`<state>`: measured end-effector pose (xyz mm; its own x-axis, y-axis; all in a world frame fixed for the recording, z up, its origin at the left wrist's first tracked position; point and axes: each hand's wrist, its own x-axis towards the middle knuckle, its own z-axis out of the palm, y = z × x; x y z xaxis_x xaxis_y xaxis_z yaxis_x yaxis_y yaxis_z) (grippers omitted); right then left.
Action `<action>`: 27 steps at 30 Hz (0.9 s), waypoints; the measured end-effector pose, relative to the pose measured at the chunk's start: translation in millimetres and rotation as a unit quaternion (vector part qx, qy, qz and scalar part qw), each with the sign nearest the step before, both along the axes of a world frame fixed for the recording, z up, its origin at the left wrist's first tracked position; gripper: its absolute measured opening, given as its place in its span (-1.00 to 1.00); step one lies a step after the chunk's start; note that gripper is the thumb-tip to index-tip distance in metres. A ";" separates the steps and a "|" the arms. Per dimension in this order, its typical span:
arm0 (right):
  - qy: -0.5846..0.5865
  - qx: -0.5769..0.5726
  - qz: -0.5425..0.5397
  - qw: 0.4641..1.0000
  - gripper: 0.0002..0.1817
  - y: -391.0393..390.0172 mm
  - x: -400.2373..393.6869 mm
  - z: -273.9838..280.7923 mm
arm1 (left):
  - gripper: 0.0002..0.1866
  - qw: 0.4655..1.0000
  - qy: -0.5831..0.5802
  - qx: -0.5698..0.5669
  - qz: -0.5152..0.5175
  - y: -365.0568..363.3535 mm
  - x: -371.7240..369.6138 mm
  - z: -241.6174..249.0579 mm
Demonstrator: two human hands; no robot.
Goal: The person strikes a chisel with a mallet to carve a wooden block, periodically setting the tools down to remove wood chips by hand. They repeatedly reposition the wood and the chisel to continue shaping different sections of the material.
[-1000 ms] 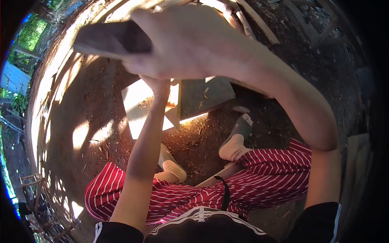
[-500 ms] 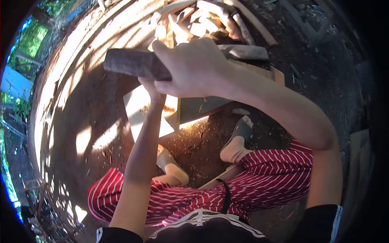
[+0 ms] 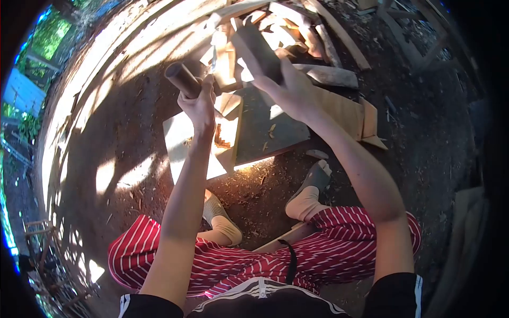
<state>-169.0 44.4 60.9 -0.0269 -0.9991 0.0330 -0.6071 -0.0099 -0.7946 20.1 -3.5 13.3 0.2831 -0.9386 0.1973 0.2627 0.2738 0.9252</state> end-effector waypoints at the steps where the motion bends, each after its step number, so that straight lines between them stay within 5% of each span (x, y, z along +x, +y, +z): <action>1: 0.010 0.002 -0.019 1.000 -0.28 -6.3 -8.2 -37.0 | -0.86 1.000 -0.003 -0.002 0.011 -0.7 7.4 3.1; 3: 0.220 0.063 -0.048 0.972 -0.28 11.5 -12.1 -59.4 | -0.78 0.991 0.095 0.036 0.086 -5.3 20.5 4.3; 7: 0.319 0.068 -0.034 0.945 -0.31 25.9 -18.1 -107.9 | -0.73 0.931 0.306 0.089 0.177 -13.7 77.7 1.8; 14: 0.500 0.107 0.081 0.856 -0.41 16.4 -26.9 -102.2 | -0.73 0.936 0.269 0.042 0.222 -29.3 133.4 4.5; 16: 0.490 0.183 0.093 0.847 -0.43 -7.8 -12.9 -83.7 | -0.73 0.924 0.299 0.054 0.233 -34.3 132.6 6.3; 18: 0.403 -0.207 0.173 0.874 -0.44 -26.1 -5.8 -92.2 | -0.73 0.927 0.284 0.051 0.238 -36.8 127.2 3.9; 22: 0.354 -0.325 0.361 0.799 -0.45 -74.2 51.9 -119.3 | -0.72 0.944 0.254 0.034 0.207 -30.7 116.9 11.4; 25: 0.399 -0.209 0.514 0.730 -0.55 -97.8 80.2 -123.5 | -0.74 0.954 0.223 0.002 0.202 -22.5 119.5 27.1; 26: 0.404 -0.210 0.513 0.727 -0.55 -92.9 77.0 -118.9 | -0.74 0.953 0.228 -0.001 0.201 -17.7 122.2 34.6; 27: 0.372 -0.093 0.504 0.774 -0.58 -83.0 73.9 -103.8 | -0.75 0.955 0.229 -0.025 0.187 -12.8 127.5 43.0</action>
